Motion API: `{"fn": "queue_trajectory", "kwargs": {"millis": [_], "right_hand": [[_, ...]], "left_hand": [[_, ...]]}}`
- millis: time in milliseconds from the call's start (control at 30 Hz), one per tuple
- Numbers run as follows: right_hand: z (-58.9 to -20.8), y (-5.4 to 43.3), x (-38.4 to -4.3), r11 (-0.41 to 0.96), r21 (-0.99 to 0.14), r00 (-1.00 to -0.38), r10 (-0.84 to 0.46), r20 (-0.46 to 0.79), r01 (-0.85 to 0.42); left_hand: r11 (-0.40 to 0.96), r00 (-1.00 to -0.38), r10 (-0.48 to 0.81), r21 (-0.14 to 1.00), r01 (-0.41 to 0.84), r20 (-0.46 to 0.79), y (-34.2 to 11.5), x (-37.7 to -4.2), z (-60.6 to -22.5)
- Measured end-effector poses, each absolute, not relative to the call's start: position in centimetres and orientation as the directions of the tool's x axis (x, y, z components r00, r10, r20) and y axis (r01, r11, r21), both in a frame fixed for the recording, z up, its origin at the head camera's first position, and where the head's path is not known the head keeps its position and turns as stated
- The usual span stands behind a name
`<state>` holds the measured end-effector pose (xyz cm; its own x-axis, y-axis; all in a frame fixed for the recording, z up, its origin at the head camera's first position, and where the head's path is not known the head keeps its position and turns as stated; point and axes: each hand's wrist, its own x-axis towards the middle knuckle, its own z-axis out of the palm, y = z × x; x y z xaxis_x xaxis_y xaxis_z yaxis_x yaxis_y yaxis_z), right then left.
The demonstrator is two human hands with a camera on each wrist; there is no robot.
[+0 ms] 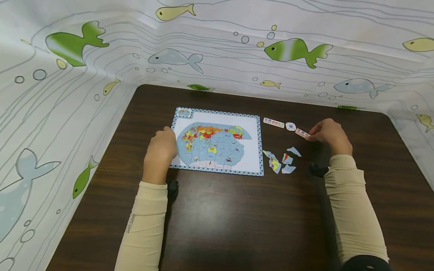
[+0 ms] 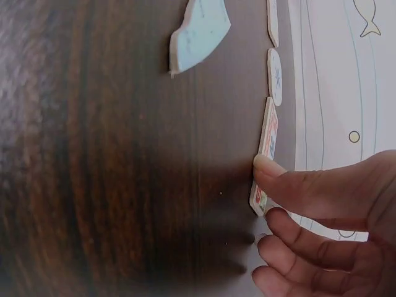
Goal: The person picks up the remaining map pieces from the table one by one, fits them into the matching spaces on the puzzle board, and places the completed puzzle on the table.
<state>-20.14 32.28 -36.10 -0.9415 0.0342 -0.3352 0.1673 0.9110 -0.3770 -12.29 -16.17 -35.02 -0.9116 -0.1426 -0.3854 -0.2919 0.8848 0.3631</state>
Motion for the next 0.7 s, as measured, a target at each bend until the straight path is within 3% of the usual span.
{"fn": "queue_trajectory", "kwargs": {"millis": [433, 700], "right_hand": [[-36.89, 32.86, -20.35, 0.895, -0.409, -0.954, 0.054, -0.295, 0.177], [-36.83, 33.03, -20.61, 0.815, -0.544, -0.954, 0.034, -0.298, 0.200]], "left_hand": [[0.888, -0.914, -0.137, 0.361, -0.283, -0.381, -16.19, -12.29, -34.97], [0.887, -0.918, -0.141, 0.364, -0.284, -0.371, -16.16, -12.22, -35.03]]}}
